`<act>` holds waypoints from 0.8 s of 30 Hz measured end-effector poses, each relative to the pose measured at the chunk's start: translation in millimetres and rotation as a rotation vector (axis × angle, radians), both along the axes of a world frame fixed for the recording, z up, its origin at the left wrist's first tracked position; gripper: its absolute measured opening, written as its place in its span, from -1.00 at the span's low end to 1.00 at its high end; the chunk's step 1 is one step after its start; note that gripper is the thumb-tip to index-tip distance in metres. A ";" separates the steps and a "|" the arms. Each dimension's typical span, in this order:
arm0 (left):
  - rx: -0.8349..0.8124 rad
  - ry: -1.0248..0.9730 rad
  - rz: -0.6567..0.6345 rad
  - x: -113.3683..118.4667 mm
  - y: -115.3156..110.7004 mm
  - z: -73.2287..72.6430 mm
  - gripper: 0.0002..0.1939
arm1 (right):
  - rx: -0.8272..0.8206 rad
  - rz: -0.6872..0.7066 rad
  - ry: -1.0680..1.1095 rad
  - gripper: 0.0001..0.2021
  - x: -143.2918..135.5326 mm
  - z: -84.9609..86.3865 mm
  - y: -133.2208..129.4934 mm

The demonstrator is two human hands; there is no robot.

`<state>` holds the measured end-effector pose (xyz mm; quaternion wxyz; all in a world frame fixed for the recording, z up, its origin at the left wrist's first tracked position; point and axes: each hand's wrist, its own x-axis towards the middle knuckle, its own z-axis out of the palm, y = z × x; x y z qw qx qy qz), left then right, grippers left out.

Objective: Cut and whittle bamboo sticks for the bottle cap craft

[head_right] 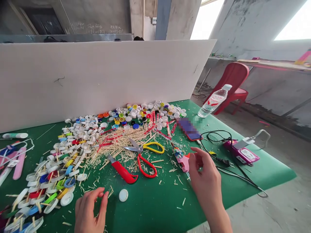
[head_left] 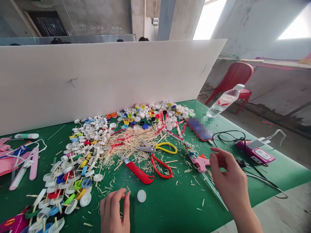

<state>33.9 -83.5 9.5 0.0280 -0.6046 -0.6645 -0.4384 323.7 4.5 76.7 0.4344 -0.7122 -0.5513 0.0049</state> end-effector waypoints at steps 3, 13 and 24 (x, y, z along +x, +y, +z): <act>-0.021 -0.009 -0.025 0.3 2.6 -1.1 -0.81 | -0.028 -0.006 0.023 -0.67 3.4 0.1 -1.5; -0.019 0.137 0.024 -13.4 1.3 5.7 -0.83 | -0.028 0.076 0.010 -0.71 0.9 -4.2 -2.2; -0.143 0.043 0.068 -19.2 -12.8 -0.8 -0.80 | -0.078 0.641 -0.453 -0.78 -55.8 1.0 73.1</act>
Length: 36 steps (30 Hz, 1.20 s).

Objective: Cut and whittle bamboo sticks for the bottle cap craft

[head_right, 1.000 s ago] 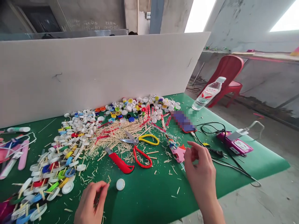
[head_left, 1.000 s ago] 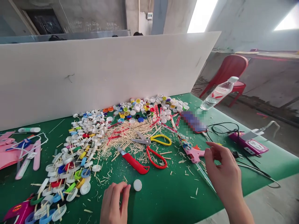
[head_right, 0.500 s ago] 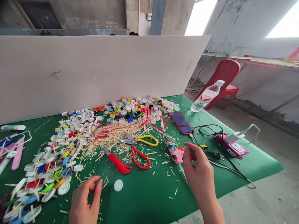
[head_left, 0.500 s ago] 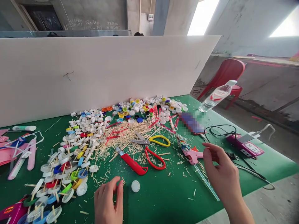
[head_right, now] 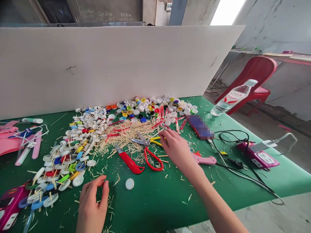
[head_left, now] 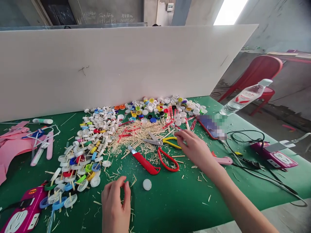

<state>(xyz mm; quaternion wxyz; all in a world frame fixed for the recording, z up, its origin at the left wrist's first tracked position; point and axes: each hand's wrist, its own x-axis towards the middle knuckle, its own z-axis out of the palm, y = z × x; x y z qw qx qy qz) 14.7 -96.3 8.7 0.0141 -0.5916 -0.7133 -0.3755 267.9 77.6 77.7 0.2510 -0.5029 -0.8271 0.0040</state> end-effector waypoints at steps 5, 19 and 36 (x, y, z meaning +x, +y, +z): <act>0.028 0.007 -0.028 -0.2 -0.6 2.1 -0.84 | 0.018 0.239 -0.439 -0.74 -54.8 -18.3 78.5; 0.023 -0.080 0.007 4.4 -5.5 12.5 -0.85 | -0.036 0.187 -0.145 -0.70 -68.3 -19.7 118.0; -0.085 -0.191 -0.254 20.0 10.0 22.9 -0.82 | -0.612 0.348 0.564 -0.87 -67.1 -4.9 -75.3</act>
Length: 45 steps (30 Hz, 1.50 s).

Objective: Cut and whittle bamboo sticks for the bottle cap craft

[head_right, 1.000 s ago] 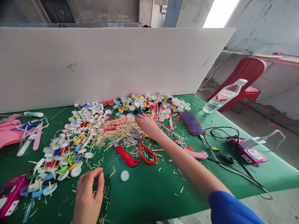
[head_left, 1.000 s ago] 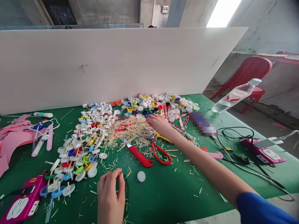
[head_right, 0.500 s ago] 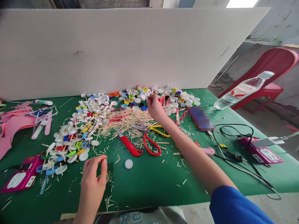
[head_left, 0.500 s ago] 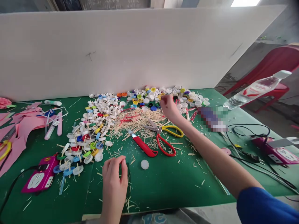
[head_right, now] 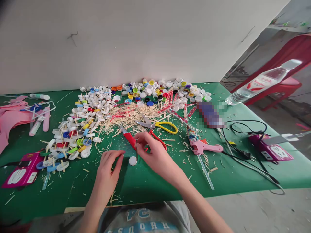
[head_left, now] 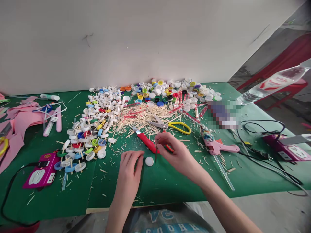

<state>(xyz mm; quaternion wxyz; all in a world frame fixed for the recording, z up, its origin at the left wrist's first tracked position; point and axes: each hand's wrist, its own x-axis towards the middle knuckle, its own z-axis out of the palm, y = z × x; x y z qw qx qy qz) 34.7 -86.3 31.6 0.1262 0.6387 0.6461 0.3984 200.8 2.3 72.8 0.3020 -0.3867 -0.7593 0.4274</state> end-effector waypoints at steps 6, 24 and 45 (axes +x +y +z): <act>-0.063 0.024 -0.125 2.1 5.5 1.0 -0.77 | 0.082 0.068 -0.078 -0.86 -10.3 0.1 -6.2; -0.139 -0.133 -0.205 2.3 15.8 -0.3 -0.82 | 0.240 0.125 -0.117 -0.86 -12.1 1.5 -10.1; -0.156 -0.064 -0.225 -6.8 17.3 -25.0 -0.67 | 0.314 0.168 -0.467 -0.66 -73.1 25.5 15.1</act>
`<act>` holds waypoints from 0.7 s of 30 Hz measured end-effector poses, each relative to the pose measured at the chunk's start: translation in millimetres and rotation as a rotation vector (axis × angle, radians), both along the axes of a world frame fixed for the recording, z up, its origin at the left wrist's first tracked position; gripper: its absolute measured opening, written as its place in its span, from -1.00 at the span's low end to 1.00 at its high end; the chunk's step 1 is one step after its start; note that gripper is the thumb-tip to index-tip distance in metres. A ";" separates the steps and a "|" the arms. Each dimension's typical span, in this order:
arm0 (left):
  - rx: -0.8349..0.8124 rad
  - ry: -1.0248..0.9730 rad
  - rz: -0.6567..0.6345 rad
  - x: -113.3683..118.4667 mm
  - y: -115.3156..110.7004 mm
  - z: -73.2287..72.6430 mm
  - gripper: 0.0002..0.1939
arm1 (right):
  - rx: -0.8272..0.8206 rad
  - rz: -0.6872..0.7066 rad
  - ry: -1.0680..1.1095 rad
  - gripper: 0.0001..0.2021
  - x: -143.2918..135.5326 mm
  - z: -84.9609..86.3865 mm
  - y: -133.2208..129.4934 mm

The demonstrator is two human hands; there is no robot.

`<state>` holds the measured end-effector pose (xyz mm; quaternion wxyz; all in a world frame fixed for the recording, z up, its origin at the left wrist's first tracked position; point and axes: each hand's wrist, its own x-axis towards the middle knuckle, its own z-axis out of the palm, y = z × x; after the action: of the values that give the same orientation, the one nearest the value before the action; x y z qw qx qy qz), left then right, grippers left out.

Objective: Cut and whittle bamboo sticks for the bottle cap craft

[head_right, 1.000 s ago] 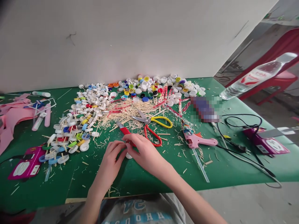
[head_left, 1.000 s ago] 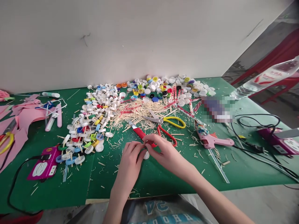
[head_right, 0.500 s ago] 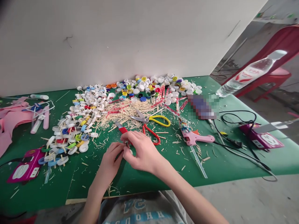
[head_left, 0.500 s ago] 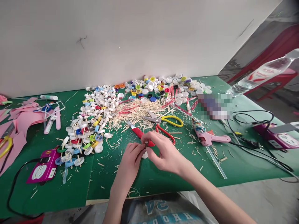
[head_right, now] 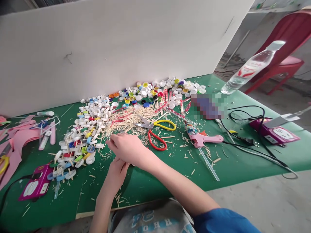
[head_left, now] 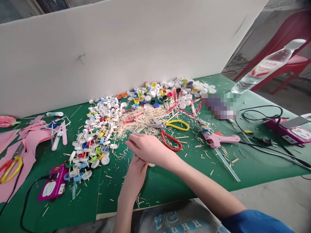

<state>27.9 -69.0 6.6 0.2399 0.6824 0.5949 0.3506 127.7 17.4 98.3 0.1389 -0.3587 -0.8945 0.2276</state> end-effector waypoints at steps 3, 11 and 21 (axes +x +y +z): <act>-0.056 0.012 0.032 1.3 -2.0 -1.6 -0.66 | 0.035 0.082 -0.125 -0.67 2.1 -3.0 0.6; -0.065 0.071 0.021 6.4 -0.4 -1.3 -0.69 | 0.255 0.439 -0.341 -0.83 3.8 -9.6 9.5; 0.004 0.203 0.025 -2.6 -4.1 -27.8 -0.65 | 0.066 0.495 -0.368 -0.83 -0.7 -14.2 2.5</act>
<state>25.4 -73.0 -21.3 0.1727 0.7073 0.6239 0.2839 127.0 19.9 84.2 -0.0735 -0.1604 -0.9718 0.1565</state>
